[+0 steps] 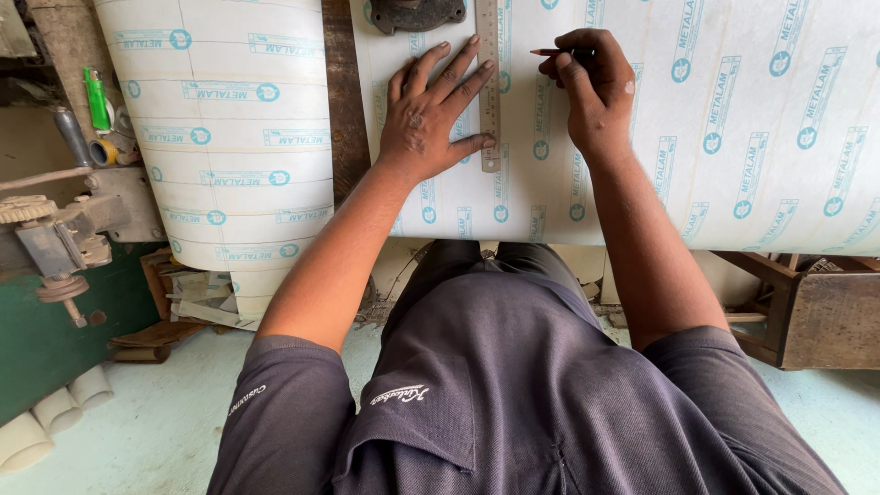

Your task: The person unrolls a long printed paper sheet on a workbench, cuts sections off it with scissors, and repositions the sheet between cuts. They then lay a metal ruler on the paper and mark measurement lines on it with a pencil.

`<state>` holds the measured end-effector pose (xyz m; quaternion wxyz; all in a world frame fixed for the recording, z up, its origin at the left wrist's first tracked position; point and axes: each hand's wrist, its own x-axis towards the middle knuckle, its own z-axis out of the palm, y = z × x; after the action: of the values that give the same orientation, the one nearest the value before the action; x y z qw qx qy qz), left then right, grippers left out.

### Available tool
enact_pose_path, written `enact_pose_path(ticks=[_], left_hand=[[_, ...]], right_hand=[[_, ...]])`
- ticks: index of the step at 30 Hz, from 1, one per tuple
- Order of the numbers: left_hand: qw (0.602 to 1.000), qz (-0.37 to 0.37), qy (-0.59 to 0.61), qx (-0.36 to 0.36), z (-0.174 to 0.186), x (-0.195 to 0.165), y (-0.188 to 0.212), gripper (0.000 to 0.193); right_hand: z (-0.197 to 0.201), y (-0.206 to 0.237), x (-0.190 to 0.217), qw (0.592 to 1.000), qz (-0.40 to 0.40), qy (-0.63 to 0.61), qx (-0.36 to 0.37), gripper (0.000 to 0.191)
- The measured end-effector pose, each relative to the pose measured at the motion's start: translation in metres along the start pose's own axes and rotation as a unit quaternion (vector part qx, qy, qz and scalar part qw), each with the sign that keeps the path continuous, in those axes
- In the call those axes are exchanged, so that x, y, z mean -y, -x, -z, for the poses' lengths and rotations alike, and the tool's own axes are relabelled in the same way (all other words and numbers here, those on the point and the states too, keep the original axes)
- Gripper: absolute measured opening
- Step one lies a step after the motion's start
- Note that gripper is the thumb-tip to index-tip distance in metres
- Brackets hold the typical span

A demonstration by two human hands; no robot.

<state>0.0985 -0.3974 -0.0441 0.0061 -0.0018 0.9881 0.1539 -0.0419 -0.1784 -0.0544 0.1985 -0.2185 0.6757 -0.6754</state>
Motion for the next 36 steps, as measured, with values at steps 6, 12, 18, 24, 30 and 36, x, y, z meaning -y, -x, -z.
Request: enact_pose_path(ticks=[6,12,18,24,30,36], left_hand=[[1.0,-0.001,-0.008,-0.011,-0.011,0.004,0.003,0.09],[0.999,-0.014,-0.03,-0.03,-0.013,0.007,0.003,0.088],[1.0,0.004,0.008,-0.009,-0.008,0.002,0.002,0.103],[1.0,0.008,0.005,-0.011,-0.005,0.001,0.0,0.104],[1.0,0.01,0.008,-0.009,-0.006,0.0,0.0,0.103],[1.0,0.019,-0.001,0.01,-0.003,-0.001,-0.001,0.105]], right_hand=[[0.002,0.0,-0.005,1.0,-0.009,-0.006,0.0,0.014],[0.004,-0.001,-0.009,1.0,-0.001,0.007,0.01,0.013],[0.003,-0.001,-0.01,1.0,0.002,0.016,0.014,0.013],[0.003,-0.003,-0.008,1.0,-0.001,0.021,0.015,0.013],[0.002,-0.002,-0.006,1.0,-0.006,0.017,0.016,0.012],[0.001,-0.003,-0.003,1.0,-0.004,0.011,0.016,0.013]])
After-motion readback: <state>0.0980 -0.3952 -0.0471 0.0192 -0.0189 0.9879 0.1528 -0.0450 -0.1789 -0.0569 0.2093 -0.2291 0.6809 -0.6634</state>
